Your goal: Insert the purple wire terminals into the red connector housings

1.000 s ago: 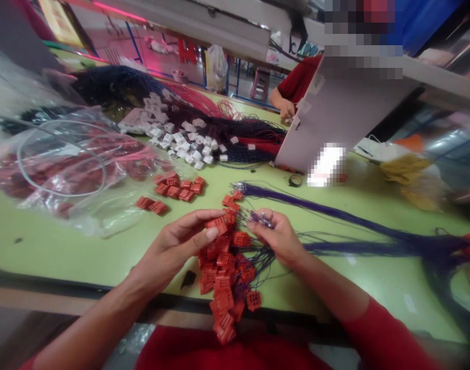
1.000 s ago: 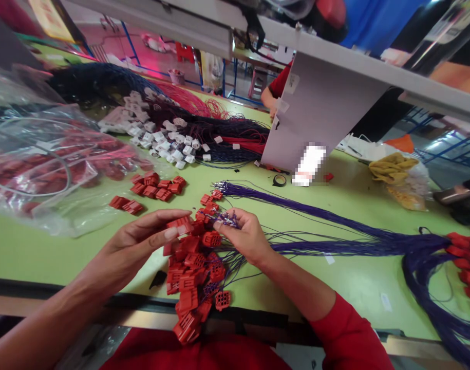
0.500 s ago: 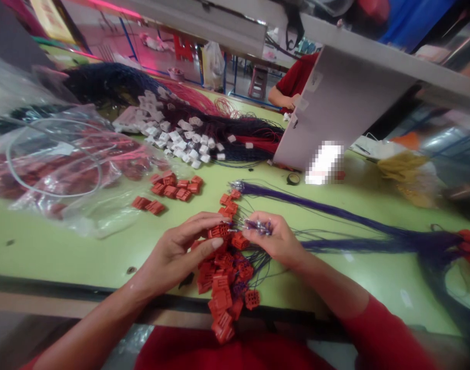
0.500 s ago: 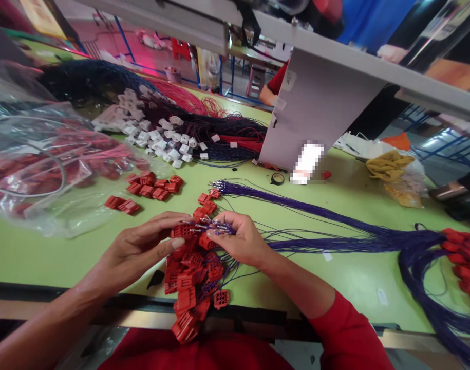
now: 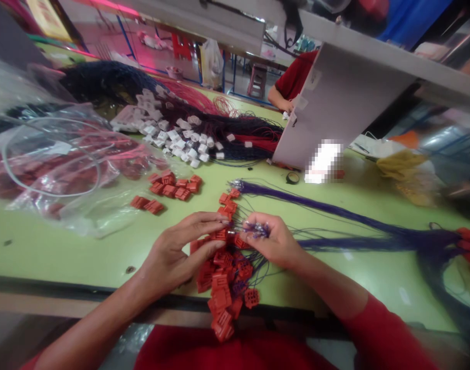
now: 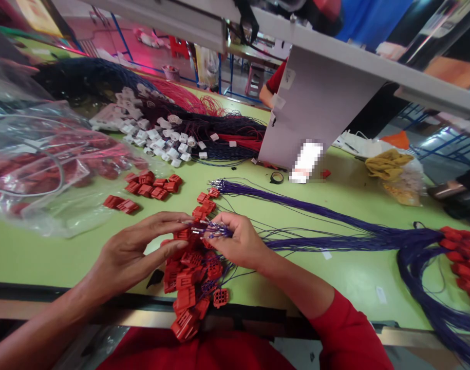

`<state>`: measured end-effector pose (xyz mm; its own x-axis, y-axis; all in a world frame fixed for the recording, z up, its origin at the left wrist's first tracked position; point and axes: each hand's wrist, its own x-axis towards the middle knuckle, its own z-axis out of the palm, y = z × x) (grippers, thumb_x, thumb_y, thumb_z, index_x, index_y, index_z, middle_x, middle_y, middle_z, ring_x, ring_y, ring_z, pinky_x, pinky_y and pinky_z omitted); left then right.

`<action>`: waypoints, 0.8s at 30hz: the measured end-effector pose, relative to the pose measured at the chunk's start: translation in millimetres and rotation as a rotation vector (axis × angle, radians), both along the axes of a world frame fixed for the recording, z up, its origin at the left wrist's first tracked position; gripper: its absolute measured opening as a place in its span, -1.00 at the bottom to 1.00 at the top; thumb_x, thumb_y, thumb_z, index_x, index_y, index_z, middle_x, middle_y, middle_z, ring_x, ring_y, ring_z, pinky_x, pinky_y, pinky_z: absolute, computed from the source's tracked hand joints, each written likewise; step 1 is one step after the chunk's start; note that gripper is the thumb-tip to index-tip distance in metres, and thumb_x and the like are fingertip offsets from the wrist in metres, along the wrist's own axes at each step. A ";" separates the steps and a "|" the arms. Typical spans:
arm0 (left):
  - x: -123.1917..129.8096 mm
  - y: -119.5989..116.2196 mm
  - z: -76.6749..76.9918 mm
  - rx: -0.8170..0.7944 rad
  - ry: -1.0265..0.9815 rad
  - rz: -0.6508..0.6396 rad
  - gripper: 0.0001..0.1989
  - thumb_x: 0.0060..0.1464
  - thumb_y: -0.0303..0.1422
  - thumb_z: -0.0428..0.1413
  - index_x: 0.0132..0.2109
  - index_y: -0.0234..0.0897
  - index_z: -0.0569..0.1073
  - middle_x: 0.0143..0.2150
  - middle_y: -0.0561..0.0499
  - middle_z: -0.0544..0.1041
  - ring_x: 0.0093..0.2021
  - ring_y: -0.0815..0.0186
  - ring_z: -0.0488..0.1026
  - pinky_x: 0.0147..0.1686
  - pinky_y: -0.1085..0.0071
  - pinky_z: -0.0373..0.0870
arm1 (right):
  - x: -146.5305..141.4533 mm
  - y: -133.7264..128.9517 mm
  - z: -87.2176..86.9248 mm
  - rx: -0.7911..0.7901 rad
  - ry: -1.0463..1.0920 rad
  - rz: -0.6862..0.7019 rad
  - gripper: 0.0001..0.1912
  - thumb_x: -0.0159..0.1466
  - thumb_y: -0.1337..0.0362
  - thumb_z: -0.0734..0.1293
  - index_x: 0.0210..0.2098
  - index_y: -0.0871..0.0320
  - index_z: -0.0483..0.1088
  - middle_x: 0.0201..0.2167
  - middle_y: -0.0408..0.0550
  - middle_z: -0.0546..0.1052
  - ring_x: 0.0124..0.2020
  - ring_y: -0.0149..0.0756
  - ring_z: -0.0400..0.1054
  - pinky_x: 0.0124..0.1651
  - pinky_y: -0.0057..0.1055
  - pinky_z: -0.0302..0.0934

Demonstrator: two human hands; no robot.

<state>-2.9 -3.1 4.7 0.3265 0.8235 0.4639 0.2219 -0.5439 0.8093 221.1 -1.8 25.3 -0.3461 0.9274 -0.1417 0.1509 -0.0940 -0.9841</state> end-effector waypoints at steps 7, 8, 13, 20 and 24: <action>8.6 -0.3 -4.8 0.036 0.054 -0.038 -0.80 0.17 -0.45 0.24 -0.05 -0.19 0.60 -0.03 -0.07 0.66 -0.06 0.25 0.62 0.00 0.40 0.54 | -1.4 -1.9 -5.7 0.058 -0.002 0.034 -0.82 0.15 0.28 0.42 -0.42 0.17 0.33 -0.55 -0.26 0.29 -0.52 -0.47 0.10 -0.43 -0.51 0.06; 9.7 -1.1 -5.3 0.034 0.065 -0.044 -0.80 0.18 -0.45 0.24 -0.05 -0.19 0.60 -0.03 -0.07 0.65 -0.06 0.25 0.62 0.00 0.40 0.53 | -1.2 -1.4 -7.3 0.073 -0.004 0.041 -0.82 0.16 0.28 0.43 -0.43 0.17 0.34 -0.56 -0.26 0.29 -0.52 -0.48 0.10 -0.43 -0.51 0.06; -1.9 0.7 -9.5 -0.014 0.147 0.027 -0.72 0.23 -0.33 0.19 0.08 -0.16 0.52 0.00 -0.07 0.62 -0.07 0.22 0.58 -0.05 0.34 0.53 | 0.6 6.2 -12.9 0.285 0.019 -0.046 -0.84 0.23 0.20 0.44 -0.37 0.18 0.49 -0.35 -0.09 0.48 -0.31 -0.34 0.35 -0.20 -0.40 0.26; -89.0 40.5 -35.2 0.006 0.698 0.627 -0.66 0.18 -0.16 0.13 0.00 -0.26 0.46 0.04 -0.21 0.49 0.17 -0.21 0.37 0.16 -0.16 0.27 | -0.5 8.6 -14.6 0.190 0.075 -0.145 -0.73 0.21 0.07 0.49 -0.40 0.16 0.58 -0.45 -0.10 0.49 -0.38 -0.33 0.33 -0.30 -0.36 0.25; -116.4 54.9 -45.6 -0.104 0.857 0.626 -0.59 0.17 -0.02 0.09 -0.06 -0.28 0.45 -0.13 -0.21 0.48 0.00 -0.23 0.45 0.00 -0.13 0.36 | -3.8 6.8 -15.4 0.114 0.116 -0.138 -0.73 0.18 0.07 0.50 -0.40 0.19 0.59 -0.49 -0.13 0.49 -0.45 -0.41 0.27 -0.40 -0.42 0.15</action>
<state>-119.3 51.7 -40.9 0.0150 0.9801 0.1978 0.9553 -0.0725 0.2867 217.3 5.1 9.9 -0.2225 0.9749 -0.0001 0.0295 0.0067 -0.9995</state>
